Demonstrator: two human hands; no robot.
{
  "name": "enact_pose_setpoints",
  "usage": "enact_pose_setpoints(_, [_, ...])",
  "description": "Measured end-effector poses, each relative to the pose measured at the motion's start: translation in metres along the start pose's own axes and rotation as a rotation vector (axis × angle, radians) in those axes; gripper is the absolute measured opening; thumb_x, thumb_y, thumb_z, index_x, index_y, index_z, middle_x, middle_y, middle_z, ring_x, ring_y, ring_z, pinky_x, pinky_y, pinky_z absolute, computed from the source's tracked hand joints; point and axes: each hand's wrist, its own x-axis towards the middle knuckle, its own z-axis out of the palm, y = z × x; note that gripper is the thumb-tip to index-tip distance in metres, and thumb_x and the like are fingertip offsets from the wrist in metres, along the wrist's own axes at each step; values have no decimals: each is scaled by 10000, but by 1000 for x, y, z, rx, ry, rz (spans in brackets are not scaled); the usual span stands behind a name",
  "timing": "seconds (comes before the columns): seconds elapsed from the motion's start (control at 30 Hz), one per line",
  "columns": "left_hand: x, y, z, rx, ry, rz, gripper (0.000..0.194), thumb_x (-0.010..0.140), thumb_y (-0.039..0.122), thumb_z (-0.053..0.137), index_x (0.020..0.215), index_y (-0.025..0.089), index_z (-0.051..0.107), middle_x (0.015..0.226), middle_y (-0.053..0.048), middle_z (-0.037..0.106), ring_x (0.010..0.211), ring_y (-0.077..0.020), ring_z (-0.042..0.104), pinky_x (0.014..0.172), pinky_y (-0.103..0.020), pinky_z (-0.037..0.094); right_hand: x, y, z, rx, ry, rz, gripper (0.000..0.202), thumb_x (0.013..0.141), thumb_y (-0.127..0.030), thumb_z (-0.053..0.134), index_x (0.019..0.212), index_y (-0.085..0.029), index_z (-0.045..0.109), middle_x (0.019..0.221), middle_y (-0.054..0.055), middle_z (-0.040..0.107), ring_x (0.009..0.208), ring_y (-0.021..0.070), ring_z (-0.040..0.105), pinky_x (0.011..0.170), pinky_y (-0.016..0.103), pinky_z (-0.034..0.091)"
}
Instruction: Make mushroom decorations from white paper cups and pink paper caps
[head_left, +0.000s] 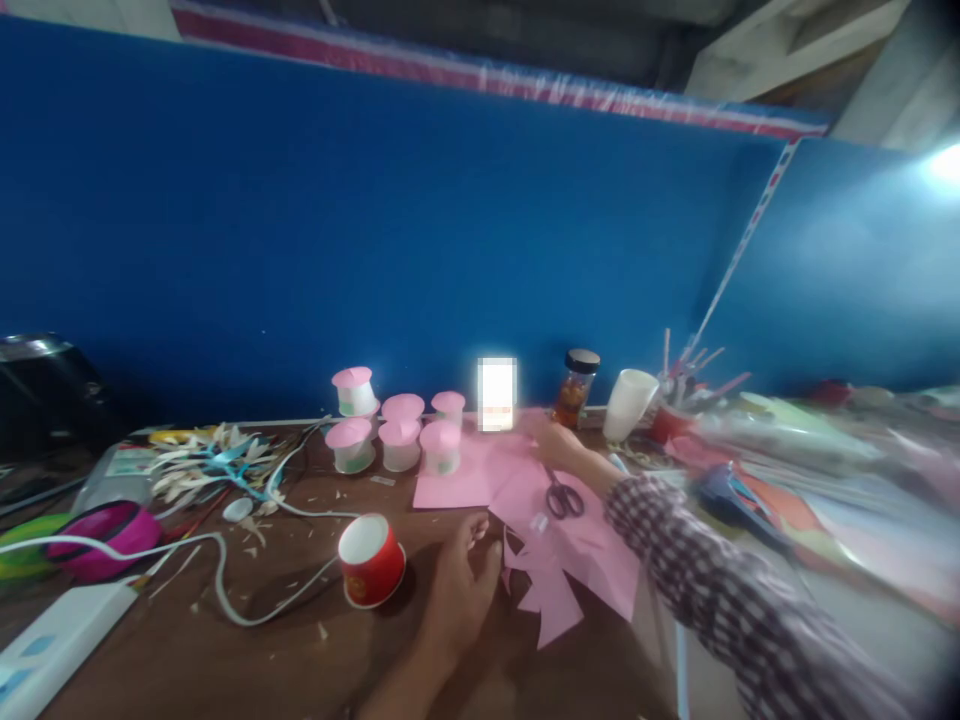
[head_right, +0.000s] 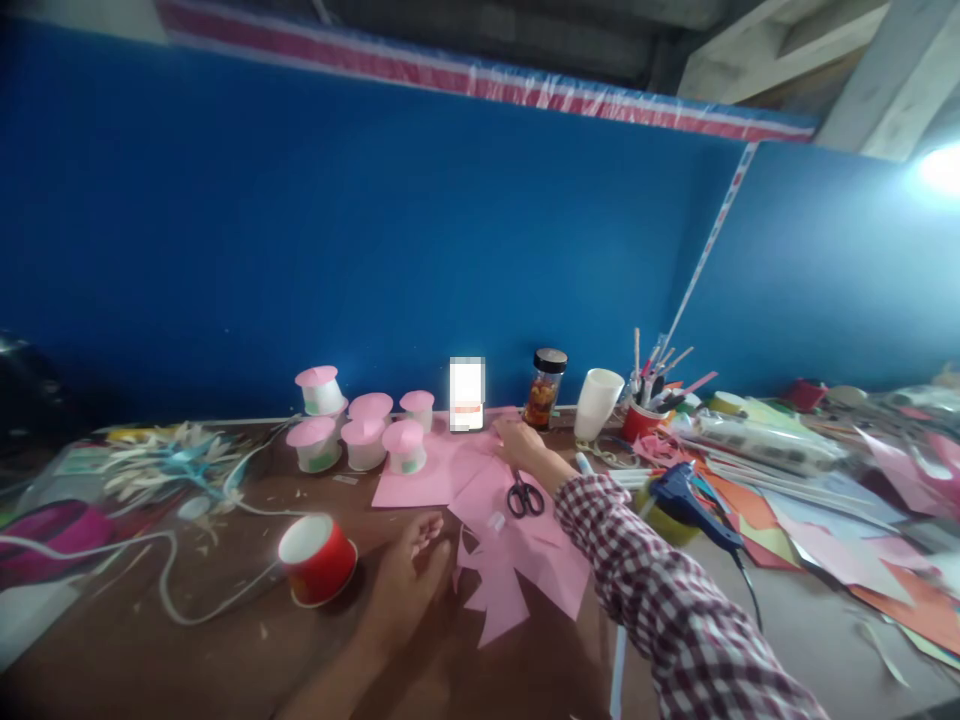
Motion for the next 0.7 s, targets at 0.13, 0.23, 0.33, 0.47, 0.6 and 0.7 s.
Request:
enact_pose_setpoints(0.13, [1,0,0,0,-2,5,329,843,330,535,1122,158,562,1183,-145,646,1122,-246,599,980,-424,442,1,-6,1,30,-27,-6,307,921,-319,570,1185,-161,564,1177,83,595,982,209,617,825,413,531])
enact_pose_setpoints(0.23, [1,0,0,-4,-1,18,318,840,321,538,1114,161,565,1177,-143,649,1112,-244,604,974,-417,446,0,-7,2,53,-21,-6,308,922,-318,568,1189,-164,562,1183,84,593,986,209,615,828,414,530])
enact_pose_setpoints(0.33, [1,0,0,-7,-2,5,326,835,308,544,1126,161,560,1185,-141,646,1118,-238,601,974,-403,446,-1,-7,4,81,-6,-8,302,926,-318,563,1188,-170,563,1187,84,591,986,207,614,829,411,530])
enact_pose_setpoints(0.47, [-1,3,0,-15,2,-7,320,834,299,544,1123,164,569,1175,-135,650,1112,-233,603,966,-390,448,-2,-8,3,137,12,-51,287,927,-318,562,1170,-166,572,1157,79,605,957,197,623,810,397,537])
enact_pose_setpoints(0.6, [-2,9,-1,-16,23,25,249,829,265,542,1046,159,605,1069,-114,683,1020,-216,635,913,-360,471,-4,-15,-6,202,58,-127,242,926,-282,561,1123,-145,595,1068,68,646,910,185,640,791,376,535])
enact_pose_setpoints(0.7, [-4,15,-1,16,11,88,170,850,248,510,923,166,640,919,-76,694,862,-183,649,790,-300,493,-14,-35,-20,246,74,-202,222,917,-200,532,1110,-145,627,974,75,700,876,184,662,762,321,520])
